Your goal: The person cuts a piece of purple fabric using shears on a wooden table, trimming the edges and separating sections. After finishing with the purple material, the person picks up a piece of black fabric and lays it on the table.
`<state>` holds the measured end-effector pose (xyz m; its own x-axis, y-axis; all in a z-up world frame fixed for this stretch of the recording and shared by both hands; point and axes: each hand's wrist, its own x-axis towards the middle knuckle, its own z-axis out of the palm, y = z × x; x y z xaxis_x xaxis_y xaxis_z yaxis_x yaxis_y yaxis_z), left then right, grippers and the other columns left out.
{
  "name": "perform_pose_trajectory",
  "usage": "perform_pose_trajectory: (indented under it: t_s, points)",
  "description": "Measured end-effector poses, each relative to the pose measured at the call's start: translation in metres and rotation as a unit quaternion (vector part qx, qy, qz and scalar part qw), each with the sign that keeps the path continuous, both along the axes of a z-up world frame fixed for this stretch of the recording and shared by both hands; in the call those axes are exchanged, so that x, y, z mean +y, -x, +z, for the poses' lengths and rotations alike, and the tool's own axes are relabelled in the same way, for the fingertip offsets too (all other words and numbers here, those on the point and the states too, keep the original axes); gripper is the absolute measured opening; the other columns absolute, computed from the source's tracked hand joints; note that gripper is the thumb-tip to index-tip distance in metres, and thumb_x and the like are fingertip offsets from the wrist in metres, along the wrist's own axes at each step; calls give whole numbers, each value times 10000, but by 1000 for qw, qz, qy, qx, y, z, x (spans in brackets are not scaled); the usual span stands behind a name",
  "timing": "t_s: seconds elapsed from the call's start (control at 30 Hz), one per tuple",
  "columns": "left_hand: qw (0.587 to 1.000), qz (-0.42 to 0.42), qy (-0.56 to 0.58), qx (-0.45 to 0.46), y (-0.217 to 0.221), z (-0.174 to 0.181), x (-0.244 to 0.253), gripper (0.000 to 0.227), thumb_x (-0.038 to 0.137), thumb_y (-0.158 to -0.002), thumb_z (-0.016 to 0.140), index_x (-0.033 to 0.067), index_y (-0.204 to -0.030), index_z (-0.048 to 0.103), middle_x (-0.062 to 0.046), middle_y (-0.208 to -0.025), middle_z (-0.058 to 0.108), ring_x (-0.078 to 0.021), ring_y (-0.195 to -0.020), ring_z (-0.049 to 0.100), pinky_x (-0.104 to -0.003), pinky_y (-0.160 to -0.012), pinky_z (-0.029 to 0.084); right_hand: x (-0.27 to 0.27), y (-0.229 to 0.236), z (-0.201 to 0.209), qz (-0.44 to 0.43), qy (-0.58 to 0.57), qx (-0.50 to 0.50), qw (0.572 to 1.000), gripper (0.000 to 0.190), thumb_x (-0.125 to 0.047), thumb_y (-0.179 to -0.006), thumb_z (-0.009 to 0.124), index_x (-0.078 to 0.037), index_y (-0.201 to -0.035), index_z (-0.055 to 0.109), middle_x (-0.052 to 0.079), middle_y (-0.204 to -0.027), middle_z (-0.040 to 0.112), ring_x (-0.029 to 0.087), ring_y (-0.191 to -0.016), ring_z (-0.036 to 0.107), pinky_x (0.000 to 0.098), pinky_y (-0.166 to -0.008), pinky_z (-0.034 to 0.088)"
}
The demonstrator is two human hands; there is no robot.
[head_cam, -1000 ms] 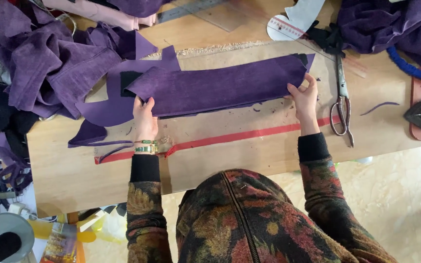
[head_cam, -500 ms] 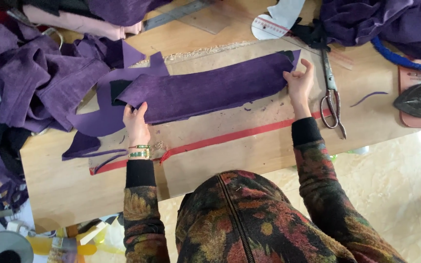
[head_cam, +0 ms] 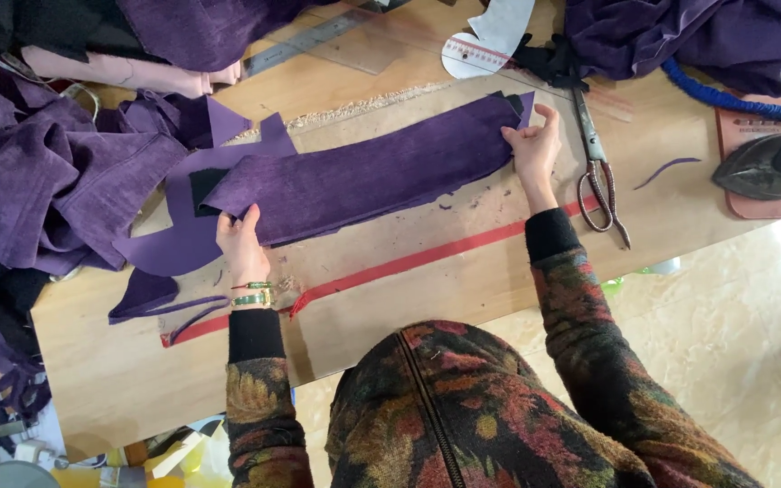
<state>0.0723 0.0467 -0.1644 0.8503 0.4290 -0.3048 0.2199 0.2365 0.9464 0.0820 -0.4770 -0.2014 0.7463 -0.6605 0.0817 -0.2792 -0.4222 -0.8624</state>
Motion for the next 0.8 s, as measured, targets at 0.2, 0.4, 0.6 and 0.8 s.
perform_pose_trajectory:
  t_s: [0.2,0.4,0.6,0.8]
  points:
    - [1000,2,-1,13,2,17,-4,321,143,-929,824,173,-1214,678,59,-888,547,-65,-962,624,-320,-911,517,12,11,17,-5,-89,-52,995,432,-68,-938,777,-117,-1283,521,11,-800,717,87,-565,655,201,-528,542]
    - [999,-18,40,-19,-9,19,8,310,208,-1001,765,236,-1288,651,-37,-1215,680,-125,-1155,630,-412,-1022,486,2,12,2,47,-43,-35,997,527,-52,-907,806,-133,-1322,491,8,-822,711,83,-631,661,191,-610,555]
    - [986,-39,114,-115,-16,29,38,651,94,-1134,701,385,-1608,362,-310,-1650,71,-405,-1562,-84,-703,-1214,9,-17,4,-29,79,-7,-71,994,520,19,-899,802,-104,-1317,518,31,-826,701,97,-670,649,188,-605,558]
    - [990,16,114,-80,-34,-29,77,448,89,-1035,668,210,-1450,551,48,-960,476,-74,-897,460,-327,-967,500,-27,9,-23,115,45,-91,988,452,34,-970,825,-72,-1309,544,64,-864,709,122,-690,656,225,-590,567]
